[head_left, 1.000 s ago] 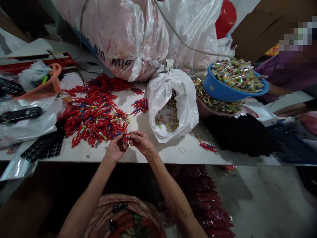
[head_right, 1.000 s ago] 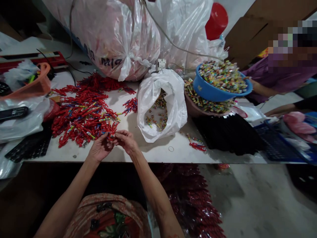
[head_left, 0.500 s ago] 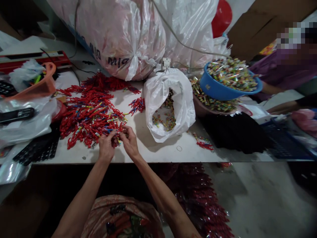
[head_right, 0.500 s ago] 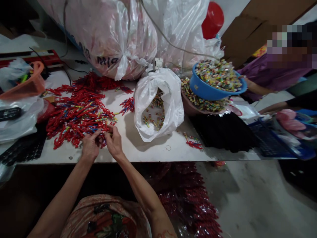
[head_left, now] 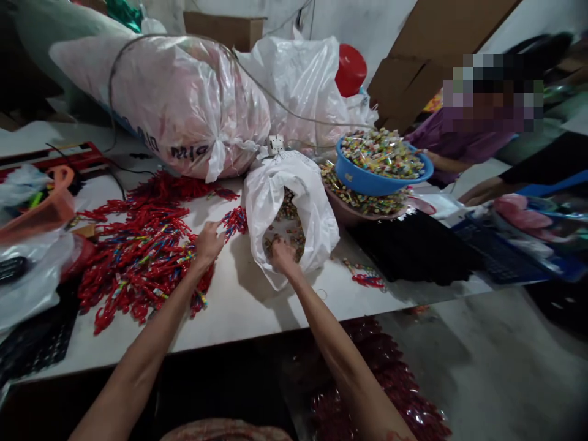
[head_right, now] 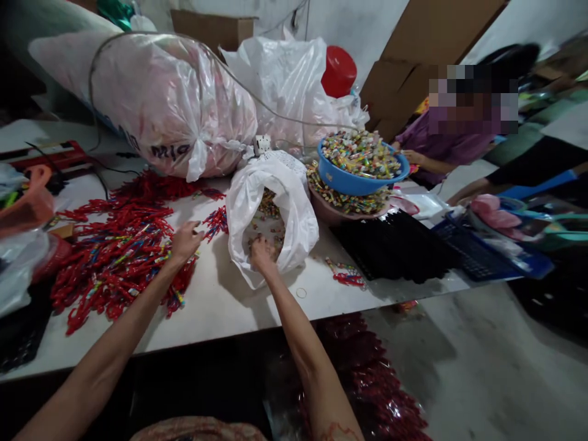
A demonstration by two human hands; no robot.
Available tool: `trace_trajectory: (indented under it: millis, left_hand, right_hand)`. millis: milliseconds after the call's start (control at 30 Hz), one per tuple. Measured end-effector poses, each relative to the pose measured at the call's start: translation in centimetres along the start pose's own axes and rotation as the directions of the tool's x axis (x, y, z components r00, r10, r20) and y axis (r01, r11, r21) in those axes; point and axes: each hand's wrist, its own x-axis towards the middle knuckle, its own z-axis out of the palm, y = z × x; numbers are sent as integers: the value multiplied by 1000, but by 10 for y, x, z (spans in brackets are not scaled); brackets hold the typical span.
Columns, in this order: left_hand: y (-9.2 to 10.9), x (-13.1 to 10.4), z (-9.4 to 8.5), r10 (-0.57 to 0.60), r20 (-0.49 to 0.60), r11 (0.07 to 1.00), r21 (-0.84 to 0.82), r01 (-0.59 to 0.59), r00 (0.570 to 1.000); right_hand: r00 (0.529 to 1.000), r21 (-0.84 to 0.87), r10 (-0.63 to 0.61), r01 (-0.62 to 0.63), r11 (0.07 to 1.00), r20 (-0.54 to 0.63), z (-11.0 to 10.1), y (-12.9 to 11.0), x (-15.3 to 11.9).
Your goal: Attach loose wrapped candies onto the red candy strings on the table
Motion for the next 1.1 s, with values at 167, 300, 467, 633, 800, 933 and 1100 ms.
trace_trajectory:
  millis: [167, 300, 467, 633, 800, 933, 1100]
  left_hand:
    - [22, 62, 47, -79, 245, 975, 223, 24, 966]
    - [17, 61, 62, -85, 264, 986, 163, 42, 961]
    - [12, 47, 64, -132, 182, 990, -22, 139, 974]
    - [10, 37, 41, -310, 113, 879, -345, 330, 944]
    - [9, -7, 20, -422, 173, 612, -670, 421, 890]
    - [8, -49, 11, -456, 224, 451, -776, 441, 861]
    - [7, -92, -3, -260, 369, 551, -702, 451, 892]
  right_hand:
    - [997, -119, -49, 55, 991, 52, 13, -1, 5]
    - [998, -99, -51, 56, 994, 44, 12, 3, 14]
    - [999, -33, 7, -5, 999, 47, 5, 6, 19]
    - [998, 493, 64, -57, 868, 3, 0, 14, 0]
    - [989, 983, 122, -97, 157, 78, -2, 9, -20]
    - [980, 991, 154, -119, -56, 126, -10, -5, -35]
    - [995, 997, -64, -79, 7, 79, -19, -27, -60]
